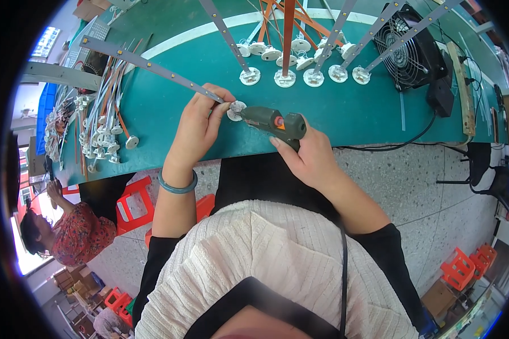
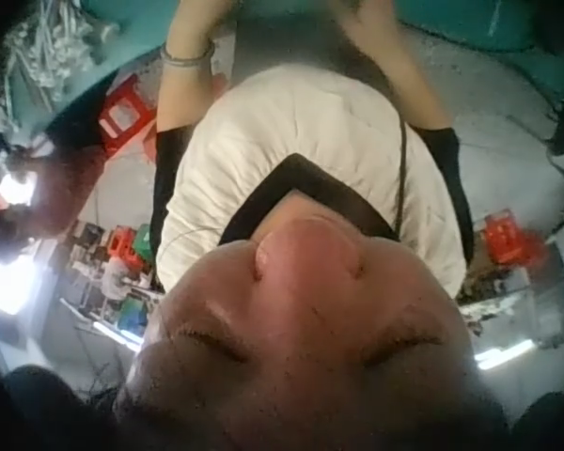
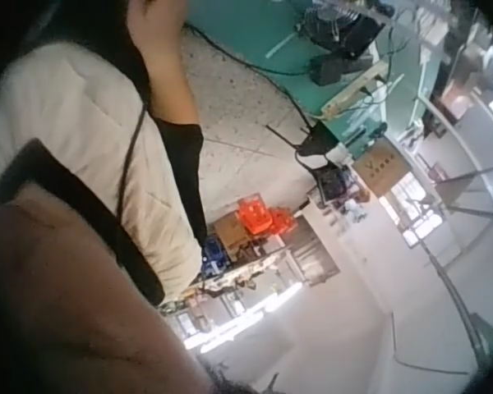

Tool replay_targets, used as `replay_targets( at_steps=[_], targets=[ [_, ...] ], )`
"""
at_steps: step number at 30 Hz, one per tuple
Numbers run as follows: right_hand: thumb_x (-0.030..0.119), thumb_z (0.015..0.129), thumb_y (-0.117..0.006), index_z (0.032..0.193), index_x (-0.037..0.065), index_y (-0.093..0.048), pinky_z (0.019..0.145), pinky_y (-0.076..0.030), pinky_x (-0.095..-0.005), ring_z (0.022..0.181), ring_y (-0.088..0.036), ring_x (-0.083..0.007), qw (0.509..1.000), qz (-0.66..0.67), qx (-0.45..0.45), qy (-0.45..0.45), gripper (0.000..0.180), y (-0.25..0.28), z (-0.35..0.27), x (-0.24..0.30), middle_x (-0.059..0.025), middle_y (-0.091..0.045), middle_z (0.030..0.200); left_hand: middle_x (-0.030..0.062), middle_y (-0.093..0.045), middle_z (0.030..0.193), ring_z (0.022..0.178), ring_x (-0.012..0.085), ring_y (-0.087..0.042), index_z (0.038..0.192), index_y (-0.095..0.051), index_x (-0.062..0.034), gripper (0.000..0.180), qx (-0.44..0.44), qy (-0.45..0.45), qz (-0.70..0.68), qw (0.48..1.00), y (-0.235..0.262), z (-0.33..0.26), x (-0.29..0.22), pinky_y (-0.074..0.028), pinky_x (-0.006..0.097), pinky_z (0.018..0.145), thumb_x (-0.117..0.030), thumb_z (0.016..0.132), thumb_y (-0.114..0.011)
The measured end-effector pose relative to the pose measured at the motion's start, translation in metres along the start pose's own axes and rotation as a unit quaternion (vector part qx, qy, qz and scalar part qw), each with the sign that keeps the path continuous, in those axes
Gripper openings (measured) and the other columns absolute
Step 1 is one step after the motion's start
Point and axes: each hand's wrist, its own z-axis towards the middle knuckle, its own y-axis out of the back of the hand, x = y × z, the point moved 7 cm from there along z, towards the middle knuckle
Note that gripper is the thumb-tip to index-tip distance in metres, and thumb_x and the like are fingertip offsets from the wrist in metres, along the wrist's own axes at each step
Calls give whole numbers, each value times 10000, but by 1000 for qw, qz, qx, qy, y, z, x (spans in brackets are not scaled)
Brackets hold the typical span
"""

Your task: Assembling lighting components or LED strips using a hot glue gun on a workbench.

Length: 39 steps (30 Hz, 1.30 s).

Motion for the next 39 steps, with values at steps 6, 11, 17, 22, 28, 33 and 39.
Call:
replay_targets(
  at_steps=[6, 11, 17, 22, 28, 33, 39],
  targets=[
    [173, 924, -685, 1103, 17, -603, 666, -506, -401, 743, -653, -358, 1000, -23, -12, 12, 251, 3, -2, 4, -161, -649, 871, 149, -637, 911, 823, 317, -655, 964, -643, 7, 68, -27, 7, 2, 1000, 3, 1, -3, -528, 372, 712, 6, 898, -655],
    [186, 926, -682, 1089, 21, -605, 656, -520, -411, 738, -666, -374, 999, -38, -20, 13, 245, 3, -7, 1, -165, -664, 874, 142, -643, 876, 776, 306, -656, 954, -657, 7, 60, -56, 3, 13, 998, 3, -2, -4, -524, 366, 678, 1, 896, -669],
    [188, 931, -678, 1095, 33, -577, 642, -519, -426, 725, -669, -379, 998, -59, -29, 2, 248, 0, -7, 4, -153, -667, 832, 141, -649, 867, 759, 301, -658, 942, -660, 10, 52, -80, 13, 5, 997, 4, -5, -3, -523, 362, 665, 0, 893, -676],
    [157, 925, -687, 1095, 22, -584, 644, -508, -391, 704, -648, -331, 995, -74, -41, 47, 241, -2, -10, 6, -140, -649, 847, 140, -648, 865, 751, 299, -654, 939, -657, 12, 51, -85, 14, -1, 996, 3, -5, -5, -519, 358, 655, 6, 892, -675],
    [139, 912, -703, 1086, 6, -594, 644, -506, -370, 698, -648, -311, 993, -92, -39, 54, 245, -2, -11, 11, -139, -648, 879, 141, -644, 859, 742, 299, -653, 932, -653, 13, 45, -85, 10, -7, 996, 3, -5, -5, -513, 360, 644, 9, 891, -673],
    [157, 909, -704, 1075, 17, -593, 643, -515, -390, 710, -658, -340, 987, -122, -53, 92, 244, -4, -13, 13, -144, -659, 867, 137, -643, 845, 731, 298, -652, 939, -675, 2, 55, -85, 19, -6, 996, 1, -4, -5, -513, 360, 637, -5, 887, -689],
    [152, 904, -706, 1072, 21, -598, 645, -514, -392, 710, -659, -340, 983, -132, -66, 108, 239, -1, -16, 16, -145, -661, 862, 114, -653, 824, 681, 236, -663, 943, -708, -5, 71, -113, 18, -11, 993, 1, -5, -6, -520, 314, 599, -16, 874, -719]
  ],
)
